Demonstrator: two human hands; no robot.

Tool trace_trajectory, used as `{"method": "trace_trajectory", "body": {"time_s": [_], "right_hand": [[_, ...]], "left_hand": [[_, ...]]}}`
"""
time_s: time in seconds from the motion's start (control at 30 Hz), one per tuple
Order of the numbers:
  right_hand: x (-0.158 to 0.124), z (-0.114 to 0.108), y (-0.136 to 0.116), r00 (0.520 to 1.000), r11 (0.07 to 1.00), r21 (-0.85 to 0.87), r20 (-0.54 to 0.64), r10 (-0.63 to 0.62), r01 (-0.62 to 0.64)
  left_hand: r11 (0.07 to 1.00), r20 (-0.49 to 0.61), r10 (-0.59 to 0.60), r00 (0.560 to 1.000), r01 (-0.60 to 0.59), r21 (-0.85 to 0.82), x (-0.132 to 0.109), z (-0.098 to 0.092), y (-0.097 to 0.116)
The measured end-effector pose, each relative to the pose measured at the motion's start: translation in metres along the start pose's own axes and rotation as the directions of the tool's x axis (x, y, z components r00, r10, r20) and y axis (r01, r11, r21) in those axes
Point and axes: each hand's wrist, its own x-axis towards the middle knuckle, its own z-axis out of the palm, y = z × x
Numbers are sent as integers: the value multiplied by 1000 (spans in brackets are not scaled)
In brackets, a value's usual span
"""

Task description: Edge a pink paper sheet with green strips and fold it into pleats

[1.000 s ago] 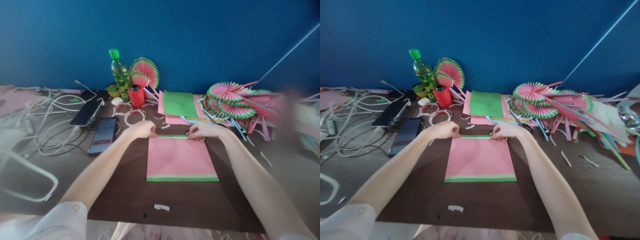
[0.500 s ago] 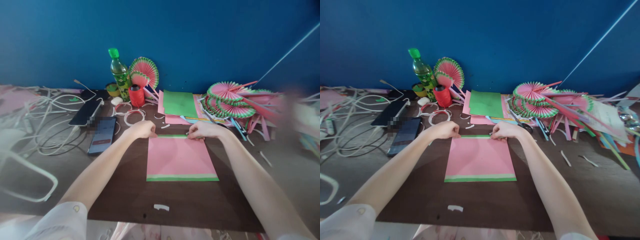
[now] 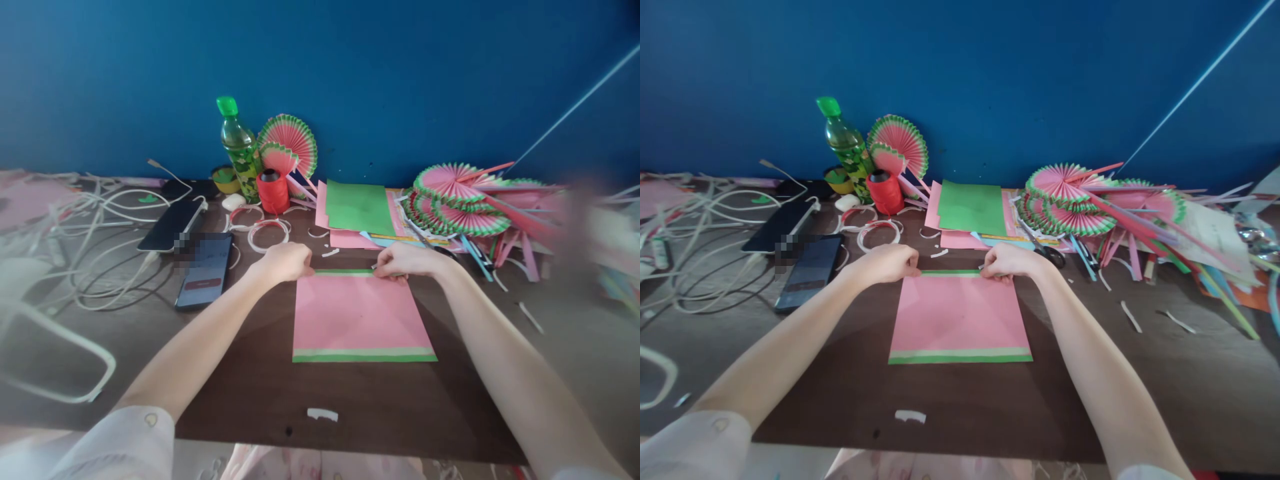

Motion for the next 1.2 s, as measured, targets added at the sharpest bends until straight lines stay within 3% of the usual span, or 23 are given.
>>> {"method": "trace_trajectory", "body": {"time_s": [0.1,0.2,0.23,0.3,0.43,0.9,1.07,1.2], "right_hand": [[0,0,-1,1000,1000,-12,-4,-4,4],[0,-1,0,1000,999,-33,-7,-26,25],[0,-1,1,999,999,-40,-8,-33,32],[-1,-1,1,999,998,-43,-14,-39,39],[-2,0,0,999,999,-31,-26,-19,19],[-2,2,-3,998,999,-48,-55,15,-17],[-4,1,-5,990,988,-112,-106,98,-110],[-9,-7,-1,992,990,-72,-38,117,-120]], "left_hand": [[994,-147,81,986,-68,90,-6,6,9],[974,-362,216,907,-173,148,-8,22,25],[960,-379,278,883,-244,137,-7,30,31],[908,-372,415,830,-406,104,-5,46,43],[849,-288,521,803,-522,80,-1,70,53],[845,-269,532,803,-526,100,-1,74,50],[842,-290,536,793,-526,117,-2,75,49],[845,-300,531,792,-522,119,-2,75,50]]}}
